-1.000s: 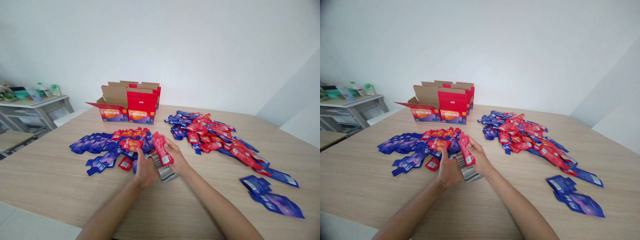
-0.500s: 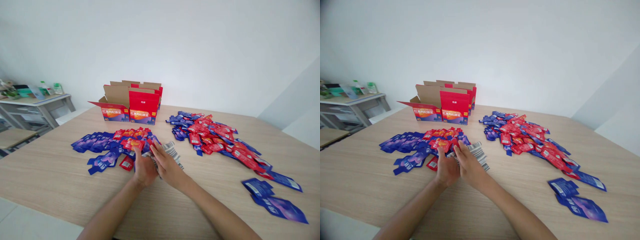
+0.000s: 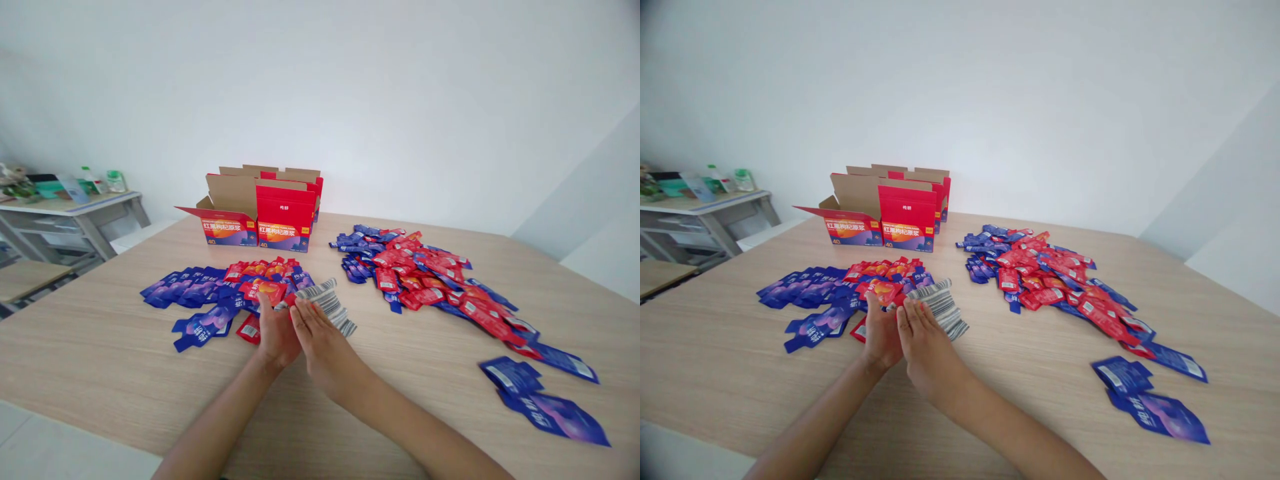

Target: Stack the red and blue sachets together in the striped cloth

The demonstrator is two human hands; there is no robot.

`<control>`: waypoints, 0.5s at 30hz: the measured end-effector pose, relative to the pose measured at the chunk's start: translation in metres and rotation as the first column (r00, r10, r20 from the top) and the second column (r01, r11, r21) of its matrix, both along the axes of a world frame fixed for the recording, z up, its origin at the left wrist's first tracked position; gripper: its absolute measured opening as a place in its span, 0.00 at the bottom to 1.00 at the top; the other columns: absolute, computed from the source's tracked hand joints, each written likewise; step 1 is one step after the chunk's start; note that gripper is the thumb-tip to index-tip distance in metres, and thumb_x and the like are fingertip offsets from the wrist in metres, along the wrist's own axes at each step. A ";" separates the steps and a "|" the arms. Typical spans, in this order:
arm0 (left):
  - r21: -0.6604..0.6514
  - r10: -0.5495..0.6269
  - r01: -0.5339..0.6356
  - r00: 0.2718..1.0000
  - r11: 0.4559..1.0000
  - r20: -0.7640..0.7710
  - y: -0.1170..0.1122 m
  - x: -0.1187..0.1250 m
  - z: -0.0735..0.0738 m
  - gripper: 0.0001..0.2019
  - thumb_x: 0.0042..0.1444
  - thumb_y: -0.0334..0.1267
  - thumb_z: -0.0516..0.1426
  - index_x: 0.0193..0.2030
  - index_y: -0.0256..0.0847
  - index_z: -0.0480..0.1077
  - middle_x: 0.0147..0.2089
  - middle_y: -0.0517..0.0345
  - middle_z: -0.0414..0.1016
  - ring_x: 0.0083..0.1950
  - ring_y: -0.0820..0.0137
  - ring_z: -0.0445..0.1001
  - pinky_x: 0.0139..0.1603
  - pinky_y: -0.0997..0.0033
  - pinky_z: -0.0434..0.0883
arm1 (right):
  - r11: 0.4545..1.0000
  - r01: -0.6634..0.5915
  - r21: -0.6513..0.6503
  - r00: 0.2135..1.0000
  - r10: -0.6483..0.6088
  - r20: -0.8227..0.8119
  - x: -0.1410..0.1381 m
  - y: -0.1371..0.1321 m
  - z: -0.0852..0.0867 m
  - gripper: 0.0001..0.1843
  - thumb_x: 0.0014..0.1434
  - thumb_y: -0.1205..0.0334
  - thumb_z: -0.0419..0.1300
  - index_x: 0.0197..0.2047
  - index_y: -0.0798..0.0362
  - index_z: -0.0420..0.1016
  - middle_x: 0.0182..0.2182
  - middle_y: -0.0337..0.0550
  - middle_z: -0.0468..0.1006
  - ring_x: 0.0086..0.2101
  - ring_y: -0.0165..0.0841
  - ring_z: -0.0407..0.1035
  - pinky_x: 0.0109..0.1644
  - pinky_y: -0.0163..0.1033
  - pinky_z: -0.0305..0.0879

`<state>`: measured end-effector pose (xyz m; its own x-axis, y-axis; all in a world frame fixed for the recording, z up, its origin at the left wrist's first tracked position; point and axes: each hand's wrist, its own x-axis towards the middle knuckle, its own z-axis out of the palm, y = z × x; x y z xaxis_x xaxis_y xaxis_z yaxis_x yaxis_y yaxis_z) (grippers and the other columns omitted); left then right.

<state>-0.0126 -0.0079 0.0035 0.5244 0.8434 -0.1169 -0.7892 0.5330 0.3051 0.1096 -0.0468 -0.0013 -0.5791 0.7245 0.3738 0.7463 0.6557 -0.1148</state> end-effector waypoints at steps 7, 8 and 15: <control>0.029 -0.061 0.061 0.998 0.998 -0.012 -0.001 0.004 -0.012 0.49 0.58 0.74 0.35 0.61 0.33 0.71 0.56 0.38 0.78 0.65 0.52 0.71 0.67 0.51 0.63 | 0.996 0.059 0.070 0.998 -0.060 0.012 0.010 0.012 0.019 0.30 0.66 0.70 0.51 0.70 0.68 0.59 0.68 0.66 0.62 0.68 0.49 0.56 0.71 0.59 0.57; 0.035 -0.060 0.061 0.998 0.998 -0.020 0.000 0.003 -0.012 0.49 0.58 0.74 0.35 0.59 0.32 0.72 0.55 0.37 0.78 0.63 0.52 0.72 0.65 0.52 0.65 | 0.996 0.052 0.070 0.998 -0.054 0.038 0.011 0.012 0.021 0.30 0.66 0.69 0.52 0.69 0.68 0.59 0.67 0.67 0.63 0.67 0.50 0.58 0.70 0.57 0.58; -0.058 -0.053 0.046 0.990 0.997 -0.127 -0.007 0.013 -0.014 0.26 0.67 0.57 0.49 0.41 0.35 0.78 0.35 0.52 0.81 0.37 0.66 0.81 0.47 0.67 0.76 | 0.999 -0.003 0.042 0.979 -0.006 0.202 0.020 0.008 0.023 0.30 0.60 0.74 0.58 0.66 0.69 0.64 0.63 0.70 0.69 0.64 0.50 0.63 0.70 0.53 0.59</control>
